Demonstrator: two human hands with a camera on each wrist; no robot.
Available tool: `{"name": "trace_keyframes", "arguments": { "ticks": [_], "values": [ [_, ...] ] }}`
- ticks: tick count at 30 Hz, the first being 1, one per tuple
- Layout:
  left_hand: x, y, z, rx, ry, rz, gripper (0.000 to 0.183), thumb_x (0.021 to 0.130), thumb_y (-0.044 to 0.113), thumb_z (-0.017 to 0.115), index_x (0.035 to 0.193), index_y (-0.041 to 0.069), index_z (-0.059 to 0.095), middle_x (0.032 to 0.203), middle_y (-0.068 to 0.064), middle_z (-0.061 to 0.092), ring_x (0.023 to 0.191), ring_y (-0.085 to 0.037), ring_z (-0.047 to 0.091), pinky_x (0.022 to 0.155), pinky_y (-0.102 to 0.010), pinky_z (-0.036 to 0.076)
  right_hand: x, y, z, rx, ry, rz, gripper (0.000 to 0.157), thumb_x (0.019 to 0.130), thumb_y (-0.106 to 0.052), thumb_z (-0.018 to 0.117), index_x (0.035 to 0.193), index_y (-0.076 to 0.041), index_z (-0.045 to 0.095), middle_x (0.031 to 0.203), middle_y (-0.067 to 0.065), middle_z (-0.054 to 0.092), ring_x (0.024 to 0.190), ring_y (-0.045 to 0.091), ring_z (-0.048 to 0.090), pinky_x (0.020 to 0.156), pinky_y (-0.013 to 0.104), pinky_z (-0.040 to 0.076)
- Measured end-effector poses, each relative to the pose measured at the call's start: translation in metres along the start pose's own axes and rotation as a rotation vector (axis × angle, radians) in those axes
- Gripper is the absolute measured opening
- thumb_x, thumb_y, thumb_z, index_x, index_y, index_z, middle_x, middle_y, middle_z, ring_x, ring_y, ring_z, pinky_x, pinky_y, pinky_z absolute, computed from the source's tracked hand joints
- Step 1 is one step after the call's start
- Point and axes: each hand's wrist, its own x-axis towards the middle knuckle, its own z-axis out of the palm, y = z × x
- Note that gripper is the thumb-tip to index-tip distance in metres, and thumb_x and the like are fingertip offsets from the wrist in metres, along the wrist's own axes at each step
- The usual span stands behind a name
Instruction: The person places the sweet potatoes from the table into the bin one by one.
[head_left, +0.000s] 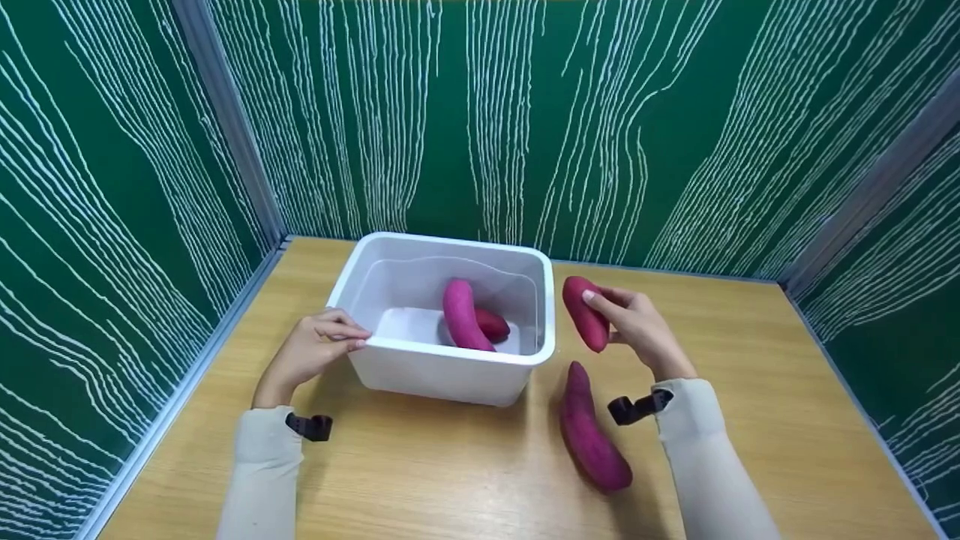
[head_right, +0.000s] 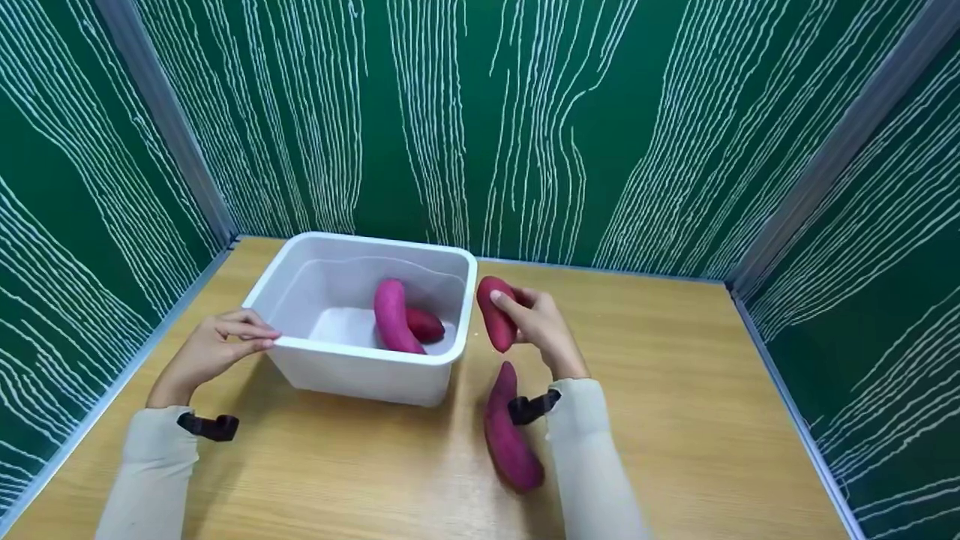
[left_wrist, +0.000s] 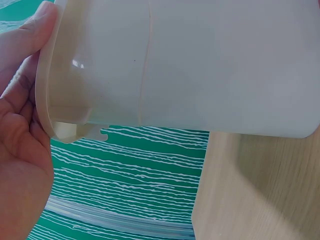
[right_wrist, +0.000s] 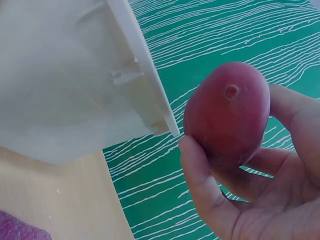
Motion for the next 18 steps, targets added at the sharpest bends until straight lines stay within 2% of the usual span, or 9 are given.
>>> {"name": "trace_keyframes", "arguments": {
  "ticks": [6,9,18],
  "values": [
    [0.0,0.001,0.0,0.015,0.003,0.032,0.014,0.083,0.006,0.073,0.095,0.008,0.078,0.094,-0.005,0.067,0.098,-0.02,0.054,0.084,-0.029,0.046,0.008,-0.01,0.005,0.003,-0.001,0.006,0.074,0.09,-0.052,0.059,0.144,-0.003,0.041,0.125,0.02,0.054,0.097,0.021,0.057,0.074,0.032,0.056],
    [0.001,0.0,0.001,0.017,0.003,0.043,0.014,0.083,0.005,0.073,0.096,0.006,0.078,0.094,-0.005,0.067,0.097,-0.02,0.054,0.082,-0.026,0.045,0.012,-0.014,0.008,0.012,-0.006,0.011,0.075,0.09,-0.052,0.059,0.144,-0.003,0.04,0.126,0.019,0.054,0.099,0.021,0.057,0.076,0.034,0.056],
    [0.0,-0.001,0.0,0.02,0.0,0.03,0.013,0.084,0.009,0.073,0.095,0.012,0.078,0.095,-0.005,0.067,0.1,-0.021,0.054,0.091,-0.036,0.044,0.02,-0.026,0.016,-0.015,-0.029,0.01,0.072,0.088,-0.055,0.06,0.142,-0.01,0.046,0.128,0.016,0.055,0.108,0.029,0.053,0.079,0.034,0.055]
  ]
}}
